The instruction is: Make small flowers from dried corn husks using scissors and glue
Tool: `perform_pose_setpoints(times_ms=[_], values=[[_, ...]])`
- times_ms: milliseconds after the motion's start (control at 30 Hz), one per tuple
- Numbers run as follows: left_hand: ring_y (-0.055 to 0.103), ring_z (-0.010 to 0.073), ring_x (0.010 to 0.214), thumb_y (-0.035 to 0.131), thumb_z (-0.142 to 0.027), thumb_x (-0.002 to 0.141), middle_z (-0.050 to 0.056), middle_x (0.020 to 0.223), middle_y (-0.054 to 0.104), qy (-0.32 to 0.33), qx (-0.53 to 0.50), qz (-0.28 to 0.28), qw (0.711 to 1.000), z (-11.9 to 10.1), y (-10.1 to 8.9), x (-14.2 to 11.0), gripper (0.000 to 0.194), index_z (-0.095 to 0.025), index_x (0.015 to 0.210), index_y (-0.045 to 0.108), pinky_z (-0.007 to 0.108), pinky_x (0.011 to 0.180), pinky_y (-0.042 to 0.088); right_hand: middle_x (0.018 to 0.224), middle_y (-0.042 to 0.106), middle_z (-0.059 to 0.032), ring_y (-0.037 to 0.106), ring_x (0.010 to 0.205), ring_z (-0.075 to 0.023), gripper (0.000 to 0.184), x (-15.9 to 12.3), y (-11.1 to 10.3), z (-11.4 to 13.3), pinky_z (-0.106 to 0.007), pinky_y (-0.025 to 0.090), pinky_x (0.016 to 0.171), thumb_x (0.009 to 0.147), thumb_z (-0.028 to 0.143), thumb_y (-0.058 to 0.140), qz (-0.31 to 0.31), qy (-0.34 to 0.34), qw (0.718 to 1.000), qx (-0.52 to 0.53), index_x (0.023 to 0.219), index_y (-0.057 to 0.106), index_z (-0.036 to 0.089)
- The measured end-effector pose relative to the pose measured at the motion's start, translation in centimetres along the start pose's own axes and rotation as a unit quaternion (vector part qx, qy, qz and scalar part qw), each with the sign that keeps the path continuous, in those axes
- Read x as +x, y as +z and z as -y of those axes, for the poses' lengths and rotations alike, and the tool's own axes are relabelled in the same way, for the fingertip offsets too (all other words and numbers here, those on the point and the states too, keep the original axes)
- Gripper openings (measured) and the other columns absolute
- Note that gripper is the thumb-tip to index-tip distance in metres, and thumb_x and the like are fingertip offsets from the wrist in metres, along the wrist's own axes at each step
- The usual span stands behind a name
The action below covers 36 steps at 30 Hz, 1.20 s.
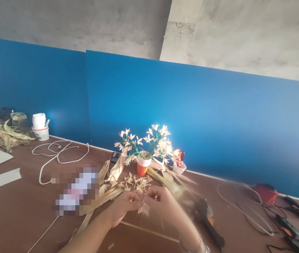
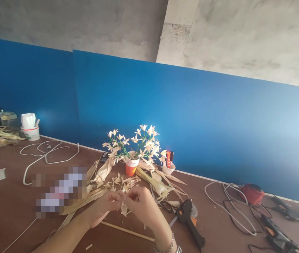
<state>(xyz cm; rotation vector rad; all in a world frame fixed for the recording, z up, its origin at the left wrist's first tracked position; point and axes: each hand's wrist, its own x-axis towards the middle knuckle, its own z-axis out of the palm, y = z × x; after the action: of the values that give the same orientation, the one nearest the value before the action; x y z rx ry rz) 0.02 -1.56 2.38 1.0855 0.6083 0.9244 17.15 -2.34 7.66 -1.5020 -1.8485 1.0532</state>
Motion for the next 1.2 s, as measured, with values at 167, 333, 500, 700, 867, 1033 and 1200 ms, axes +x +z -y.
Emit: perform_pose_setpoints(times_ms=[167, 333, 500, 700, 867, 1033, 1200], values=[[0.047, 0.0157, 0.076, 0.081, -0.042, 0.064, -0.001, 0.077, 0.052, 0.017, -0.005, 0.001, 1.0, 0.2, 0.1, 0.0, 0.028, -0.017, 0.061, 0.068, 0.029, 0.074, 0.033, 0.051, 0.046, 0.0043, 0.04, 0.046, -0.0079, 0.018, 0.1, 0.1, 0.1, -0.022, 0.027, 0.045, 0.074, 0.029, 0.058, 0.022, 0.04, 0.994, 0.103, 0.06, 0.054, 0.017], [0.047, 0.016, 0.079, 0.079, -0.041, 0.067, 0.0, 0.081, 0.052, 0.034, -0.005, 0.02, 0.999, 0.5, -0.1, -0.1, 0.027, -0.017, 0.062, 0.068, 0.029, 0.076, 0.033, 0.05, 0.047, 0.0049, 0.039, 0.044, -0.0069, 0.016, 0.1, 0.2, 0.1, -0.022, 0.023, 0.045, 0.07, 0.029, 0.061, 0.05, 0.083, 0.976, 0.193, 0.062, 0.056, 0.017], [0.047, 0.0176, 0.084, 0.08, -0.044, 0.065, 0.0, 0.084, 0.05, 0.05, -0.01, 0.013, 0.999, 0.8, -0.2, 0.0, 0.029, -0.018, 0.062, 0.069, 0.031, 0.081, 0.033, 0.05, 0.049, 0.0045, 0.038, 0.044, -0.0056, 0.016, 0.4, 0.7, 0.0, -0.022, 0.021, 0.046, 0.066, 0.029, 0.062, 0.059, 0.076, 0.969, 0.226, 0.059, 0.057, 0.015], [0.048, 0.0184, 0.081, 0.078, -0.045, 0.066, 0.001, 0.079, 0.052, 0.053, -0.032, 0.004, 0.998, 0.7, 0.1, 0.1, 0.031, -0.017, 0.062, 0.067, 0.032, 0.078, 0.035, 0.052, 0.052, 0.0029, 0.038, 0.045, -0.0059, 0.027, 0.4, 0.5, 0.1, -0.021, 0.023, 0.045, 0.071, 0.041, 0.063, 0.055, 0.061, 0.968, 0.237, 0.064, 0.06, 0.014], [0.052, 0.0195, 0.081, 0.073, -0.045, 0.073, 0.001, 0.075, 0.061, 0.066, -0.019, -0.044, 0.997, 0.6, 0.1, 0.3, 0.03, -0.017, 0.067, 0.067, 0.034, 0.083, 0.036, 0.059, 0.057, -0.0003, 0.045, 0.052, -0.0091, 0.043, 0.3, -0.2, 0.5, -0.022, 0.028, 0.048, 0.075, 0.057, 0.061, 0.021, 0.019, 0.978, 0.207, 0.071, 0.066, 0.014], [0.056, 0.0217, 0.081, 0.068, -0.048, 0.076, 0.003, 0.075, 0.067, 0.055, 0.014, -0.052, 0.997, 0.9, 0.1, 0.4, 0.031, -0.017, 0.074, 0.071, 0.036, 0.085, 0.037, 0.052, 0.049, 0.0036, 0.037, 0.048, -0.0073, 0.027, 0.4, 0.4, 0.5, -0.023, 0.027, 0.048, 0.07, 0.039, 0.066, -0.008, 0.04, 0.975, 0.218, 0.058, 0.057, 0.016], [0.057, 0.0231, 0.085, 0.071, -0.044, 0.073, 0.002, 0.078, 0.067, 0.049, 0.032, -0.062, 0.996, 0.8, -0.1, 0.4, 0.027, -0.017, 0.072, 0.072, 0.037, 0.086, 0.037, 0.051, 0.047, 0.004, 0.036, 0.047, -0.0075, 0.022, 0.6, 0.9, 0.1, -0.023, 0.026, 0.048, 0.071, 0.032, 0.061, -0.037, 0.05, 0.975, 0.212, 0.057, 0.055, 0.017]])
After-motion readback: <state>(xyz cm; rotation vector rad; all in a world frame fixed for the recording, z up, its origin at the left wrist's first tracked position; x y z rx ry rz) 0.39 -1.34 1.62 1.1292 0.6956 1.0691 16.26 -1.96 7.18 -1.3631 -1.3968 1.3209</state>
